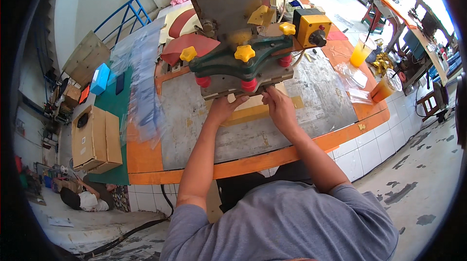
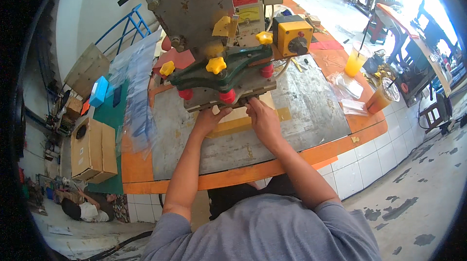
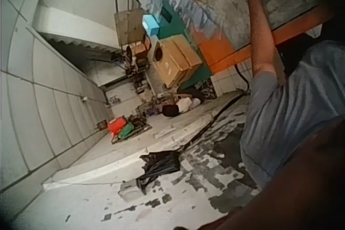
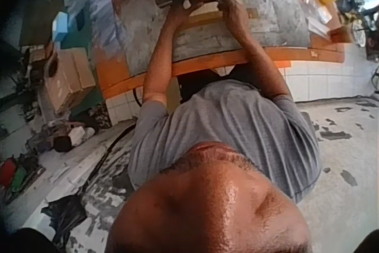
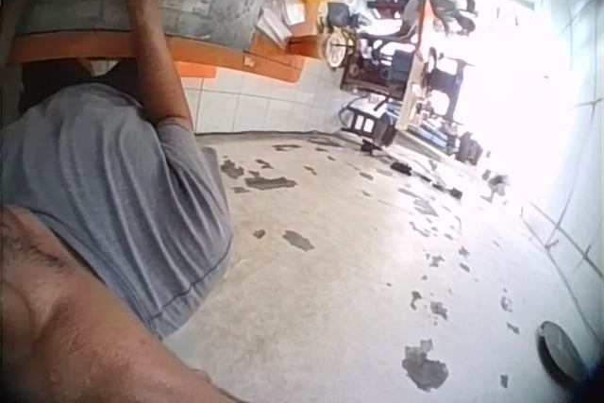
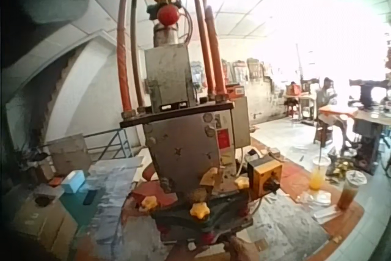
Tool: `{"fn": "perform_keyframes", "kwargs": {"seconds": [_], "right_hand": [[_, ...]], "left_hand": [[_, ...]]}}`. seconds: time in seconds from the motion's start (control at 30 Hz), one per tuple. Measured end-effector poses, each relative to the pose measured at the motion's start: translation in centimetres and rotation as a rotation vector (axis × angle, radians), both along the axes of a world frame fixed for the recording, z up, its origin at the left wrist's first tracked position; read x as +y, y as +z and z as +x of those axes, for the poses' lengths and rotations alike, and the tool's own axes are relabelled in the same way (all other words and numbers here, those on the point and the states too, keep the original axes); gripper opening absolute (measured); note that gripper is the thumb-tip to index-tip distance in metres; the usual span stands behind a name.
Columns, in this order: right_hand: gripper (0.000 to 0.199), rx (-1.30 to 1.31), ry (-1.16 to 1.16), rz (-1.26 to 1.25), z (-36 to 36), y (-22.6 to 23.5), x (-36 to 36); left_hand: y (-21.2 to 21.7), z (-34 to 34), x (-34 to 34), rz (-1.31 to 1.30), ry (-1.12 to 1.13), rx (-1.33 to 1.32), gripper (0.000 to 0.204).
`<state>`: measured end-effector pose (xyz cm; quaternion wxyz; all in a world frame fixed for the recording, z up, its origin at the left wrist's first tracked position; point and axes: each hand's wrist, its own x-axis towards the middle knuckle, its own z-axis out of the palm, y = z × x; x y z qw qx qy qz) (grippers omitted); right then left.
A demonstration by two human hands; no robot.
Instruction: The person unfastens and removes a metal block from a press machine with a hex key, then handles the metal block, a metal strip, and the hex key on the work table.
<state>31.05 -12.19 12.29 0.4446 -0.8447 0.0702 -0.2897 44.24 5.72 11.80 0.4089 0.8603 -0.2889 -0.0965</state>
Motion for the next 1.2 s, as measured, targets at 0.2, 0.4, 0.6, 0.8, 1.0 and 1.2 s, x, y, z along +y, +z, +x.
{"fn": "perform_keyframes", "kwargs": {"seconds": [0.2, 0.4, 0.6, 0.8, 1.0, 1.2], "right_hand": [[0.006, 0.035, -0.016, -0.096, -0.4, 0.6, -0.2], [0.010, 0.127, -0.059, -0.333, -0.5, 2.4, -0.5], [0.014, 0.145, 0.012, -0.497, -1.1, 4.4, -2.1], [0.010, 0.038, 0.017, -0.428, -1.7, 2.9, -1.1], [0.017, 0.157, 0.301, 0.354, -1.4, 1.0, 2.9], [0.020, 0.004, 0.242, 0.274, 1.5, 1.0, 5.0]], "left_hand": [[0.7, -0.3, -0.2, -0.028, -0.043, 0.050, 0.059], [-1.3, 1.0, 0.5, -0.060, -0.036, -0.011, 0.061], [-1.7, 1.4, 0.7, 0.013, -0.052, 0.093, 0.081], [-2.0, 1.2, 0.8, 0.087, -0.010, 0.053, 0.067], [1.4, 0.2, -0.2, 0.129, -0.072, 0.099, 0.066], [-4.8, 3.6, 1.8, -0.001, -0.079, -0.216, 0.067]]}}
